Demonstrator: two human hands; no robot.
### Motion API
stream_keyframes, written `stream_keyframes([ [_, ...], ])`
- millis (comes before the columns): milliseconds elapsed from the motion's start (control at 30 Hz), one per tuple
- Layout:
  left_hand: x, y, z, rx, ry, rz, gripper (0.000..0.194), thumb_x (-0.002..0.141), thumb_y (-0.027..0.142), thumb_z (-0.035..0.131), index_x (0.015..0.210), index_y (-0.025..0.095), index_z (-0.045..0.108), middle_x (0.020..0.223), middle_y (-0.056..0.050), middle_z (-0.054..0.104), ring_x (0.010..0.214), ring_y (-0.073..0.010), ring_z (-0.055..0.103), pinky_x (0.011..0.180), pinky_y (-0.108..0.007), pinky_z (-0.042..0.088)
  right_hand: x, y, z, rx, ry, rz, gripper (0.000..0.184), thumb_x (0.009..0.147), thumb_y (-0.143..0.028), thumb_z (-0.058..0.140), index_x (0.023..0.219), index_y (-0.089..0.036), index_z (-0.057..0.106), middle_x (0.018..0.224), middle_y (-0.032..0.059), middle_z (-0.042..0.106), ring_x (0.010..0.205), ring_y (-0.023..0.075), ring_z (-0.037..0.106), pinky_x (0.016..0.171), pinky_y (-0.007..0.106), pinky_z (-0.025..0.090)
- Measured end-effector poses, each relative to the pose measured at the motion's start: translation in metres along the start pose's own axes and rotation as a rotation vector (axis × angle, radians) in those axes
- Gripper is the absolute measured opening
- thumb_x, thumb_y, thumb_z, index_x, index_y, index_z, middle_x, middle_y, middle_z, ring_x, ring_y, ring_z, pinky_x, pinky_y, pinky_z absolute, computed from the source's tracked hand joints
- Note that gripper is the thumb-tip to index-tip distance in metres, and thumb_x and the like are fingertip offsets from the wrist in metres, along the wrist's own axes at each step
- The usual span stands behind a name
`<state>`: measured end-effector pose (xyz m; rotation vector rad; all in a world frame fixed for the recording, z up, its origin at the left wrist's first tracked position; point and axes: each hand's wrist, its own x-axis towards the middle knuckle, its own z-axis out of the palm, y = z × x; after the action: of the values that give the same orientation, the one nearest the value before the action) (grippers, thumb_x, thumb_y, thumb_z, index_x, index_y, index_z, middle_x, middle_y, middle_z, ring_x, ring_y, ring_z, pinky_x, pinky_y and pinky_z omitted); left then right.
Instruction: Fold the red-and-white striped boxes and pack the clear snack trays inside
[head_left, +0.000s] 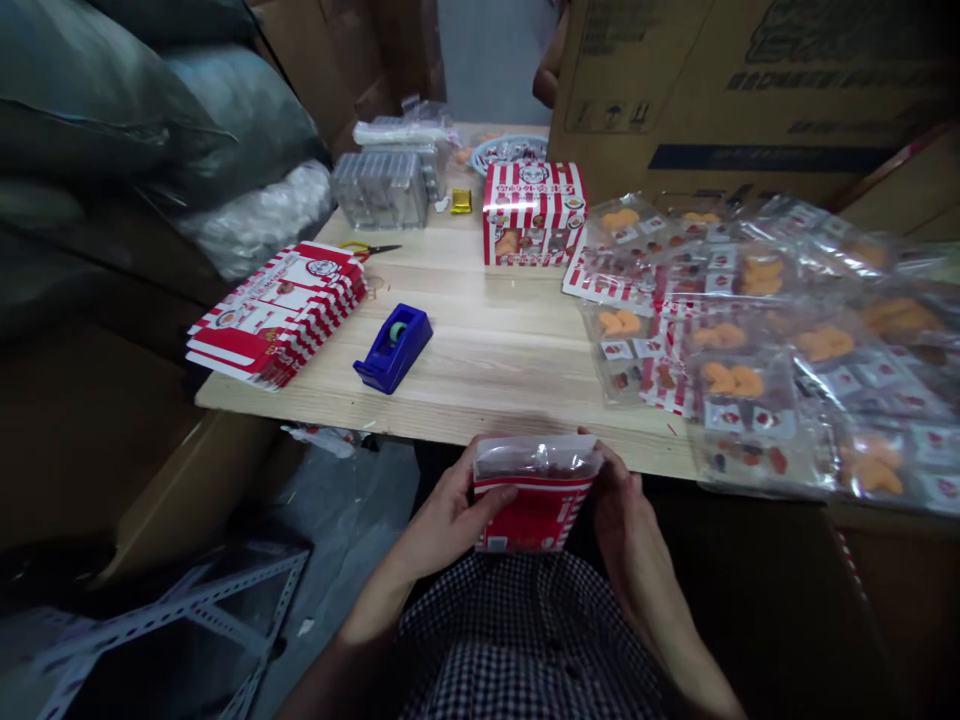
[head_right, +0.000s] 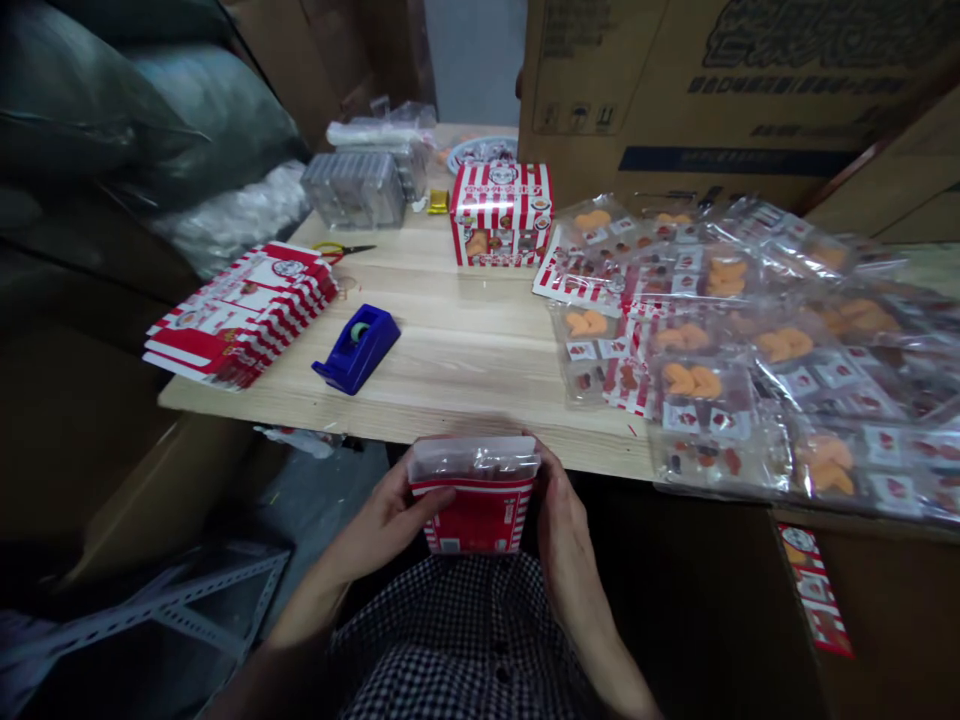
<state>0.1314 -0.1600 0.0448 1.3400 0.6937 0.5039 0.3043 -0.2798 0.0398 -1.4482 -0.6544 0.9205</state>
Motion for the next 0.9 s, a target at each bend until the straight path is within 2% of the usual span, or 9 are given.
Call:
stream_keyframes([
  [67, -0.001, 0.001, 0.005, -0.025, -0.008, -0.049, 0.046, 0.095, 0.039, 0.062, 0.139, 0.026, 0.056, 0.14, -0.009, 0.061, 0.127, -0.0252, 0.059, 0.112, -0.042, 0.044, 0.008, 0.006, 0.0, 0.111, -0.006, 0.084, 0.045, 0.104, -0.055, 0.03, 0.136, -0.033, 0.052, 0.141, 0.0064, 0.059, 0.13, 0.0265, 0.057, 0.106, 0.05, 0.05],
  [133, -0.003, 0.001, 0.012, -0.109, 0.028, -0.09, 0.047, 0.1, 0.046, 0.051, 0.142, 0.027, 0.053, 0.146, -0.007, 0.057, 0.134, -0.0252, 0.054, 0.118, -0.043, 0.038, 0.014, 0.009, 0.004, 0.179, 0.031, 0.15, 0.037, 0.101, -0.053, 0.042, 0.127, -0.031, 0.056, 0.135, 0.0056, 0.064, 0.122, 0.0268, 0.062, 0.099, 0.047, 0.055],
  [233, -0.007, -0.004, 0.021, -0.268, 0.097, -0.131, 0.051, 0.103, 0.054, 0.036, 0.144, 0.028, 0.053, 0.146, -0.006, 0.057, 0.134, -0.0262, 0.054, 0.119, -0.045, 0.036, 0.017, 0.01, 0.009, 0.274, 0.091, 0.24, 0.029, 0.095, -0.051, 0.057, 0.112, -0.028, 0.06, 0.118, 0.0047, 0.072, 0.109, 0.0276, 0.068, 0.093, 0.046, 0.057],
  [400, -0.006, -0.016, 0.023, -0.428, 0.253, -0.173, 0.044, 0.096, 0.046, 0.055, 0.129, 0.021, 0.066, 0.134, -0.009, 0.066, 0.134, -0.0308, 0.052, 0.113, -0.044, 0.039, 0.013, 0.01, 0.007, 0.458, 0.044, 0.329, 0.022, 0.086, -0.041, 0.071, 0.096, -0.026, 0.059, 0.102, 0.001, 0.073, 0.094, 0.0237, 0.07, 0.084, 0.038, 0.056],
  [467, -0.004, -0.016, 0.023, -0.477, 0.24, -0.2, 0.038, 0.093, 0.039, 0.06, 0.124, 0.018, 0.069, 0.124, -0.01, 0.07, 0.123, -0.0296, 0.06, 0.104, -0.04, 0.046, 0.011, 0.01, 0.008, 0.511, 0.028, 0.344, 0.021, 0.084, -0.037, 0.073, 0.093, -0.025, 0.059, 0.098, -0.0005, 0.073, 0.089, 0.0208, 0.07, 0.08, 0.033, 0.055],
  [533, -0.002, -0.012, 0.022, -0.472, 0.228, -0.209, 0.035, 0.089, 0.033, 0.064, 0.119, 0.016, 0.069, 0.112, -0.008, 0.074, 0.103, -0.0248, 0.067, 0.088, -0.032, 0.051, 0.009, 0.01, 0.011, 0.532, 0.021, 0.343, 0.02, 0.082, -0.035, 0.075, 0.089, -0.025, 0.058, 0.094, -0.0016, 0.073, 0.084, 0.0189, 0.069, 0.078, 0.031, 0.053],
  [667, 0.002, -0.004, 0.02, -0.376, 0.3, -0.212, 0.028, 0.081, 0.021, 0.066, 0.109, 0.018, 0.066, 0.083, 0.0, 0.071, 0.067, -0.013, 0.062, 0.062, -0.021, 0.045, 0.007, 0.008, 0.019, 0.533, 0.005, 0.333, 0.016, 0.083, -0.034, 0.072, 0.087, -0.025, 0.059, 0.091, -0.0025, 0.074, 0.083, 0.0184, 0.068, 0.076, 0.029, 0.053],
  [800, 0.005, -0.001, 0.018, -0.392, 0.309, -0.259, 0.026, 0.076, 0.016, 0.067, 0.1, 0.019, 0.058, 0.071, 0.004, 0.064, 0.055, -0.0094, 0.054, 0.054, -0.019, 0.04, 0.008, 0.008, 0.023, 0.537, -0.04, 0.381, 0.013, 0.085, -0.034, 0.07, 0.092, -0.025, 0.065, 0.094, -0.0004, 0.075, 0.085, 0.0203, 0.069, 0.077, 0.031, 0.054],
  [900, 0.007, -0.003, 0.016, -0.438, 0.281, -0.27, 0.031, 0.07, 0.009, 0.067, 0.098, 0.019, 0.057, 0.07, 0.005, 0.061, 0.055, -0.0081, 0.052, 0.053, -0.018, 0.037, 0.011, 0.013, 0.021, 0.527, -0.065, 0.408, 0.022, 0.086, -0.038, 0.071, 0.103, -0.025, 0.069, 0.095, 0.0015, 0.076, 0.086, 0.0218, 0.07, 0.077, 0.033, 0.055],
])
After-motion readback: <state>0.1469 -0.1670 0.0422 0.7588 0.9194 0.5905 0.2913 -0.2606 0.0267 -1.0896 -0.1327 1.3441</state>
